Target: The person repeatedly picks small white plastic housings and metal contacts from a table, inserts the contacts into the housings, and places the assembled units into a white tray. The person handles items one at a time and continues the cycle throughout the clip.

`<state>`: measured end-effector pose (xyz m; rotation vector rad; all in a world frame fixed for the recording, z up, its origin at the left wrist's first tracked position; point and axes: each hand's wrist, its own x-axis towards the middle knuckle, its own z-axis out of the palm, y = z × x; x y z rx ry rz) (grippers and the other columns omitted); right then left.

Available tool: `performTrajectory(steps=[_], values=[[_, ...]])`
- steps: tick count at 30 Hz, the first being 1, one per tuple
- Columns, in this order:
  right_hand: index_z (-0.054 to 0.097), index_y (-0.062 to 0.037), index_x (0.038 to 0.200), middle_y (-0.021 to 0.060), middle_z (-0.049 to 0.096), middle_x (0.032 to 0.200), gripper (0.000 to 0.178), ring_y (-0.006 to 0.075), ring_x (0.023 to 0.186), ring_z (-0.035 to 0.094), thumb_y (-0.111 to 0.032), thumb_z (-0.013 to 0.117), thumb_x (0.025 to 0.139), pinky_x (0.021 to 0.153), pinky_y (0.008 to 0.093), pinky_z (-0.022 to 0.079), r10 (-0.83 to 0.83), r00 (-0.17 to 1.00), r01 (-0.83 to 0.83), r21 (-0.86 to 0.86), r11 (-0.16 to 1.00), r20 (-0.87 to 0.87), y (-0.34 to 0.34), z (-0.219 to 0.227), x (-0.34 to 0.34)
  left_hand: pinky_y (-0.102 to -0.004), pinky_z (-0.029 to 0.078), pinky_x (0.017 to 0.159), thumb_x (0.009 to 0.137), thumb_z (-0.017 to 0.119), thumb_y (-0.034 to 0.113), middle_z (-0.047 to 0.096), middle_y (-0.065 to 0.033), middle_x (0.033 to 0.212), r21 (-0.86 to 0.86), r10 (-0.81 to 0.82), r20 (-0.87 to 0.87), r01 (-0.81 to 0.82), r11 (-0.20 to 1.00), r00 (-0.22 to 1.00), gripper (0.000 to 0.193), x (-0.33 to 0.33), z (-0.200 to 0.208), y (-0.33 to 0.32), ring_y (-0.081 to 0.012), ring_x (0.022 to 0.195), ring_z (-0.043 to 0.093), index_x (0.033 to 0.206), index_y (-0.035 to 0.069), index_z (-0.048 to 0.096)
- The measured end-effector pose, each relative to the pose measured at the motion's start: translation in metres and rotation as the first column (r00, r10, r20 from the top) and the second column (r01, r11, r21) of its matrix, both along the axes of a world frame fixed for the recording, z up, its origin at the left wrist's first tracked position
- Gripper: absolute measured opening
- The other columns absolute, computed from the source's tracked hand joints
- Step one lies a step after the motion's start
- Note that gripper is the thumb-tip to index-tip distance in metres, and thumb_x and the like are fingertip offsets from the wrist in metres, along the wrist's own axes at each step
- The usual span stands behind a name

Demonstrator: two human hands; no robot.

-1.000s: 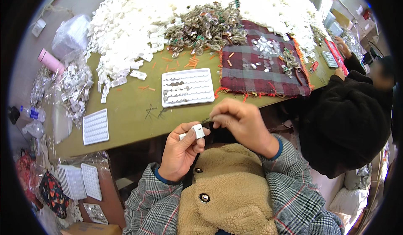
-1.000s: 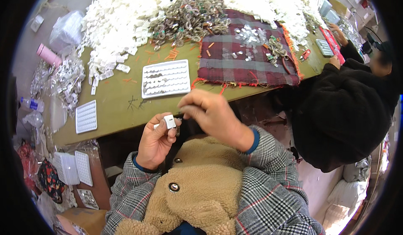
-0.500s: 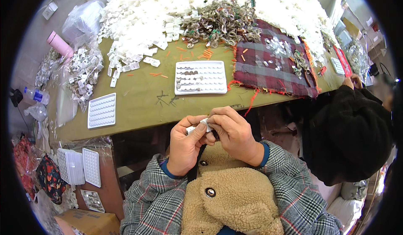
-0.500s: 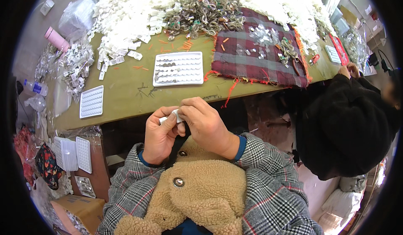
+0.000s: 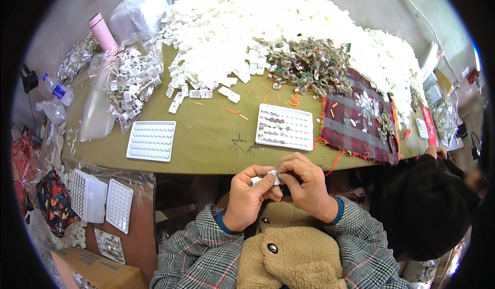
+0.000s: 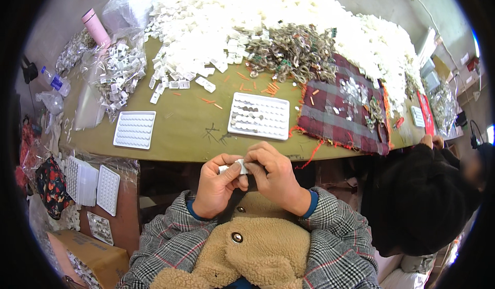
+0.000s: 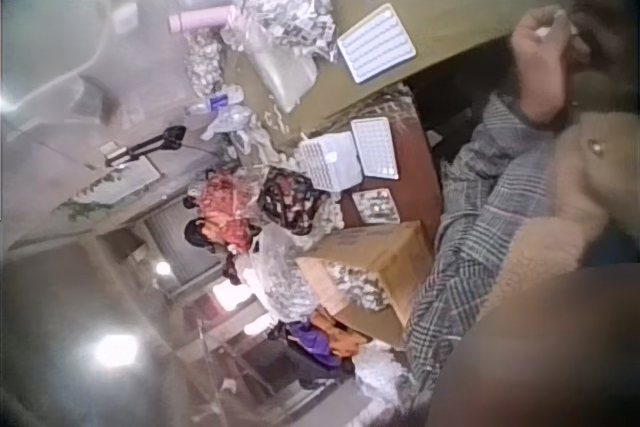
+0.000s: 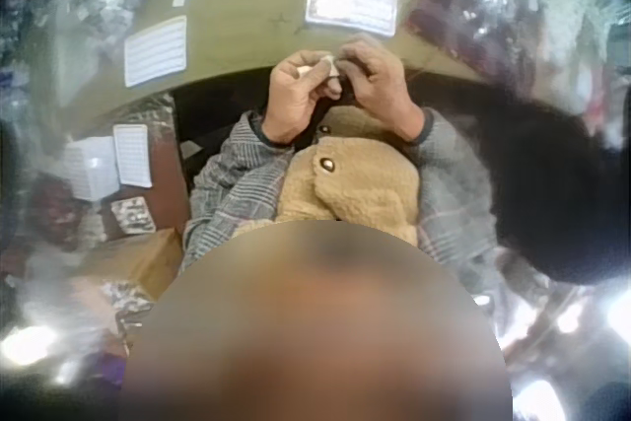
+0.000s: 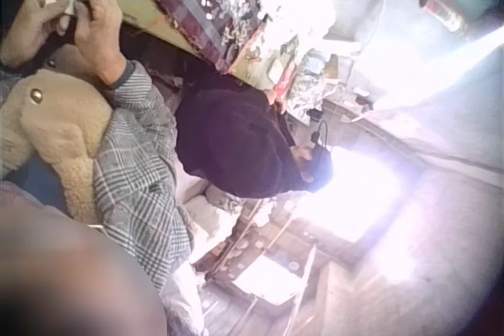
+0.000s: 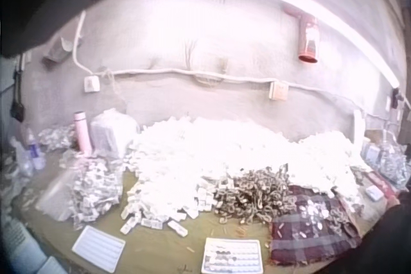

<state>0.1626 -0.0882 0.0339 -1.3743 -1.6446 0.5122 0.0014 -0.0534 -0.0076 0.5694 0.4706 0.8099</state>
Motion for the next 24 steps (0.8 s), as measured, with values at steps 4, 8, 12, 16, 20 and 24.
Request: performTrajectory(steps=[4,8,12,16,20,24], values=[[0.068,0.0007,0.089,0.0109,0.067,0.09,0.014,0.0217,0.079,0.066,0.005,0.073,0.077,0.069,0.0307,0.053,0.193,0.981,-0.192,-0.006,0.981,0.011,0.03,0.02,-0.001,-0.0292,0.06,0.066,0.099,0.057,0.008,0.067,-0.011,0.089,-0.003,0.038,0.08,-0.038,0.999,0.996,0.02,-0.011,0.006,0.014,-0.0152,0.074,0.067,0.117,-0.001,0.056],[0.068,0.0019,0.09,0.0114,0.065,0.085,0.01,0.0202,0.075,0.065,0.0,0.072,0.082,0.068,0.0309,0.051,0.284,0.946,-0.257,-0.172,0.951,0.158,0.099,0.045,0.009,-0.0291,0.059,0.065,0.103,0.051,0.015,0.061,-0.0067,0.096,-0.073,0.082,0.213,-0.068,0.995,0.973,0.021,-0.024,0.011,0.039,-0.0147,0.078,0.065,0.12,0.004,0.054],[0.067,0.0026,0.091,0.0146,0.062,0.087,0.014,0.028,0.078,0.064,-0.007,0.071,0.083,0.071,0.0374,0.051,0.244,0.881,-0.179,-0.193,0.965,0.404,0.171,0.031,-0.007,-0.0274,0.058,0.062,0.104,0.05,0.023,0.054,-0.0023,0.088,-0.144,0.082,0.335,-0.035,0.989,0.939,0.017,-0.038,0.007,0.063,-0.0139,0.073,0.061,0.108,0.007,0.056],[0.066,0.0014,0.089,0.0178,0.061,0.094,0.013,0.0371,0.085,0.062,-0.011,0.067,0.084,0.077,0.0436,0.05,0.237,0.796,-0.084,-0.286,0.955,0.557,0.203,0.007,-0.018,-0.0251,0.057,0.063,0.103,0.052,0.022,0.061,-0.0063,0.099,-0.127,0.164,0.182,-0.142,0.982,0.97,0.022,-0.041,0.008,0.072,-0.0154,0.082,0.065,0.115,0.005,0.057],[0.065,0.0013,0.087,0.019,0.06,0.092,0.009,0.0388,0.086,0.061,-0.007,0.063,0.083,0.077,0.0457,0.049,0.269,0.857,-0.154,-0.279,0.948,0.439,0.184,0.014,-0.017,-0.0247,0.058,0.064,0.102,0.054,0.016,0.065,-0.0107,0.109,-0.124,0.285,0.087,-0.274,0.954,0.955,0.026,-0.035,0.015,0.069,-0.017,0.09,0.069,0.122,-0.001,0.055],[0.063,0.003,0.09,0.0196,0.058,0.094,0.01,0.0407,0.086,0.062,-0.004,0.062,0.083,0.076,0.0461,0.051,0.408,0.885,-0.317,-0.353,0.88,0.224,0.127,0.036,-0.024,-0.0255,0.058,0.064,0.1,0.056,0.011,0.067,-0.0097,0.1,-0.043,0.287,0.05,-0.285,0.958,0.957,0.023,-0.028,0.01,0.069,-0.0164,0.083,0.068,0.118,-0.003,0.056]])
